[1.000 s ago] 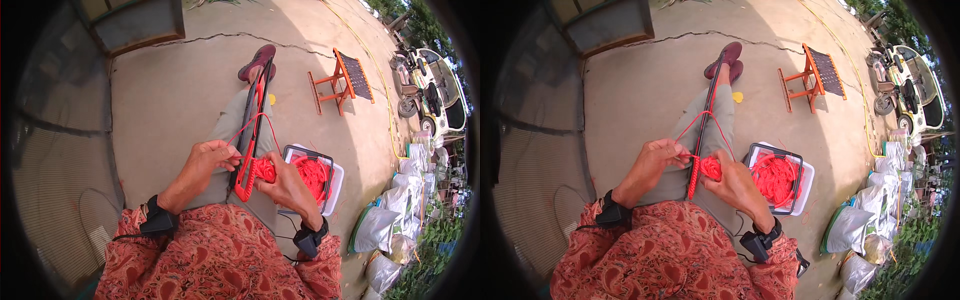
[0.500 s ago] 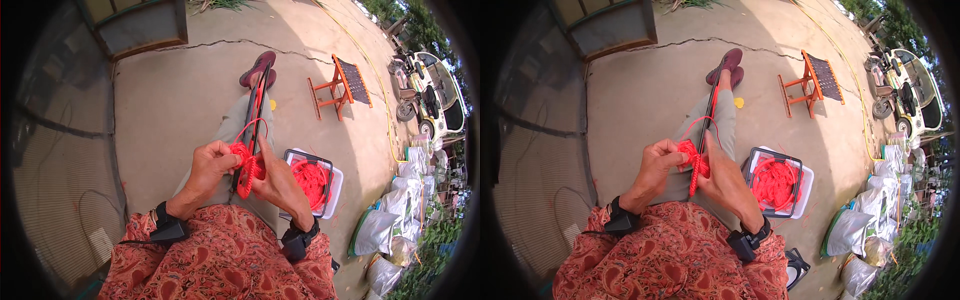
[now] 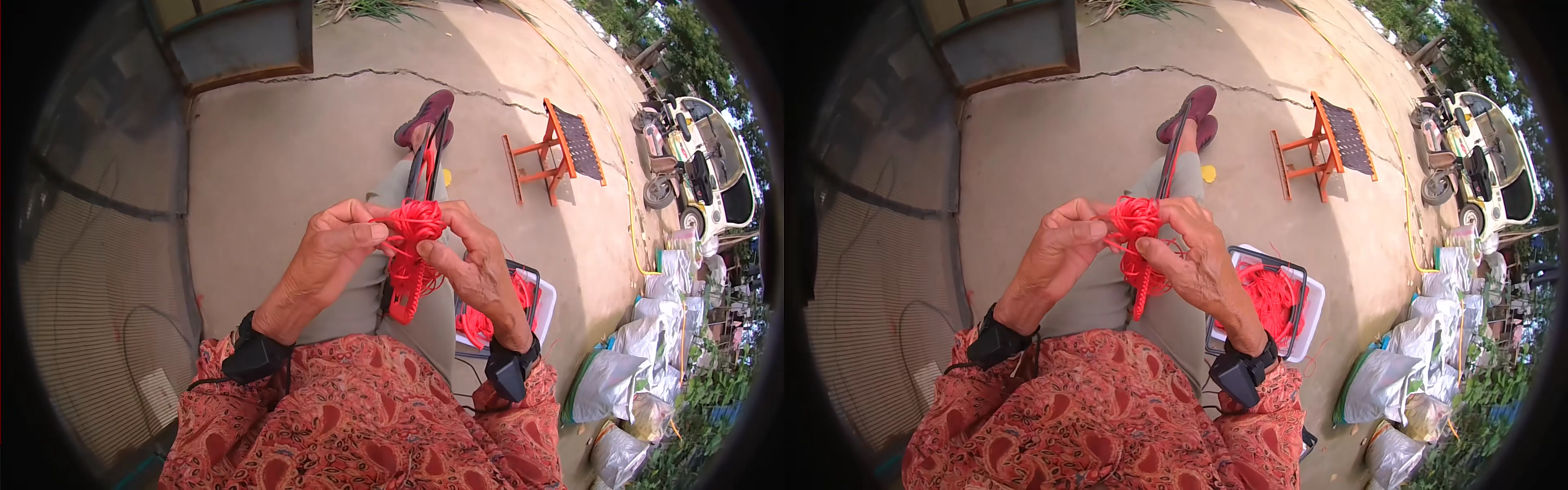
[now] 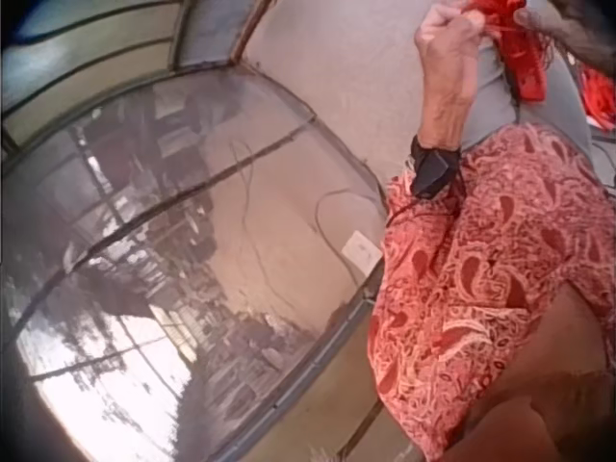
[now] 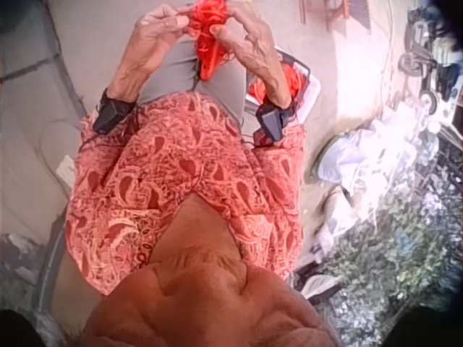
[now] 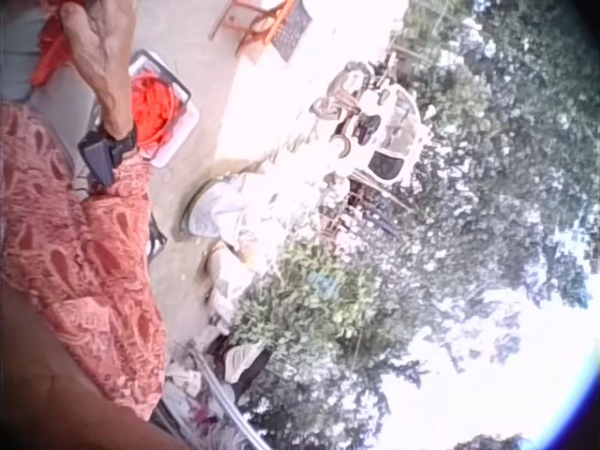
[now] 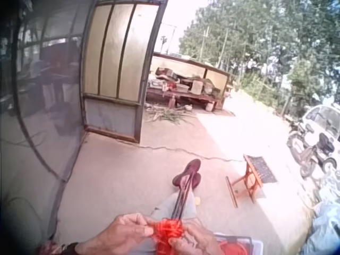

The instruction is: Wrapping a red decorative cord around a black furniture frame or handle component.

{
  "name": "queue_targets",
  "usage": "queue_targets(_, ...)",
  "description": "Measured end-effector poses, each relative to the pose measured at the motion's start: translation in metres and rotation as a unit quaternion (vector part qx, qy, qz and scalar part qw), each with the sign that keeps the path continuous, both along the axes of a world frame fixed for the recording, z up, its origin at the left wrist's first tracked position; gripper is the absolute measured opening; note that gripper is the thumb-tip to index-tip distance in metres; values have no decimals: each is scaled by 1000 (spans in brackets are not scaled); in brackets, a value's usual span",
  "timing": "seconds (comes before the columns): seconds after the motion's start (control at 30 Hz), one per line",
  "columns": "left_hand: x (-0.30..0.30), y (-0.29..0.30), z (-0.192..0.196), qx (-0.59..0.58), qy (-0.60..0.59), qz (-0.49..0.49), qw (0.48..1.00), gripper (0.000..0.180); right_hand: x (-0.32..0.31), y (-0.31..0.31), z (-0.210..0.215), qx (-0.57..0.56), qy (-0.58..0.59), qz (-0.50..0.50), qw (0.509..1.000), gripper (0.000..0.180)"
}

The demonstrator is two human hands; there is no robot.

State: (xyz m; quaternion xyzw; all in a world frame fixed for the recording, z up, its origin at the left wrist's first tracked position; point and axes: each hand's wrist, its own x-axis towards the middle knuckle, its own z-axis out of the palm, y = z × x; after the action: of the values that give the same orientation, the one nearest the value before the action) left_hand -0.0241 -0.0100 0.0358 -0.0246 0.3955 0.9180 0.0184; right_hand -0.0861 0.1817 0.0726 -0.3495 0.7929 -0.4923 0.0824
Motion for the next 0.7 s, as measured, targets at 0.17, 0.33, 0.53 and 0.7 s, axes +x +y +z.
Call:
queue_targets(0.17, -5, 12, -15, -20, -46, 24, 998, 10, 11, 26, 9, -282, -254, -151, 913, 26)
queue_targets(0.33, -12, 26, -17, -26, -51, -20, 998, 12, 6, 86, -3, -366, -380, -46, 848, 34)
queue_targets(0.53, -9, 21, -24, -11, -91, -35, 995, 17, 36, 174, -17, -412, -386, -150, 812, 36)
queue_targets(0.7, 9, 24, -22, 13, -139, -94, 986, 24, 57, 243, -97, -30, -306, -381, 872, 33)
